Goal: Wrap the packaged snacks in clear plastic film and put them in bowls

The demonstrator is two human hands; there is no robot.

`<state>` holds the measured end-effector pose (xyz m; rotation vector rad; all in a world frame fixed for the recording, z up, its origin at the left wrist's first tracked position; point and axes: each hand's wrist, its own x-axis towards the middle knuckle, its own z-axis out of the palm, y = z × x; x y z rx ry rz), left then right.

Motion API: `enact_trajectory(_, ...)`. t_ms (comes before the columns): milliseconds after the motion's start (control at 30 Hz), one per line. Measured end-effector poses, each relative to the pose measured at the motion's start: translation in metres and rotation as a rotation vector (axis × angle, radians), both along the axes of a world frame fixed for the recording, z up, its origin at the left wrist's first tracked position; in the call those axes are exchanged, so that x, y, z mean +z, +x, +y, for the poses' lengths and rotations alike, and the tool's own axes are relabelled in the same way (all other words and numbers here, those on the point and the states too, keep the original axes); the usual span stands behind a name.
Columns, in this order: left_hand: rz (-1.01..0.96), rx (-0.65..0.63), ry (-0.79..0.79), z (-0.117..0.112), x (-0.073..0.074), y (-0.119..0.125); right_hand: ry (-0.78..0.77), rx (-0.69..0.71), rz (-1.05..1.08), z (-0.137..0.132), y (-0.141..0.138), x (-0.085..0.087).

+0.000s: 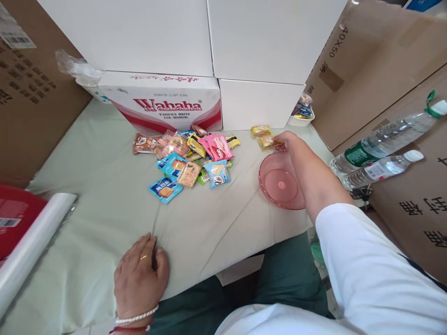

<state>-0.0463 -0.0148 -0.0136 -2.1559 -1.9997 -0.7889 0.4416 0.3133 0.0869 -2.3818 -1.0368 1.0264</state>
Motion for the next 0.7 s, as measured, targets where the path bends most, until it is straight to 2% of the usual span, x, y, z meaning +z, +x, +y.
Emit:
enact_trajectory(67, 0.002, -0.008, 0.000, 0.000, 0.001, 0.000, 0.043, -0.045, 0.078, -0.005, 0.003, 0.009)
enact_trajectory(167, 0.005, -0.011, -0.002, 0.001, 0.002, 0.001, 0.235, -0.051, 0.255, -0.027, 0.019, 0.038)
enact_trajectory(267, -0.013, -0.001, -0.007, 0.001, 0.001, 0.002, 0.453, 0.017, 0.450, -0.070, 0.039, 0.066)
enact_trajectory(333, -0.029, 0.000, -0.012, 0.001, 0.001, 0.002, 0.476, 0.078, 0.533, -0.107, 0.047, 0.073)
enact_trajectory(400, -0.041, -0.003, -0.020, 0.000, 0.000, 0.003, 0.381, 0.121, 0.598, -0.143, 0.047, 0.066)
enact_trajectory(500, -0.046, 0.003, -0.033, 0.000, 0.001, 0.003, 0.196, 0.090, 0.660, -0.177, 0.031, 0.037)
enact_trajectory(600, -0.048, 0.003, -0.032, 0.000, 0.002, 0.004, 0.182, -0.005, 0.590, -0.182, 0.004, 0.009)
enact_trajectory(700, -0.062, -0.010, -0.017, 0.001, 0.001, 0.004, 0.137, 0.016, 0.309, -0.173, -0.020, -0.004)
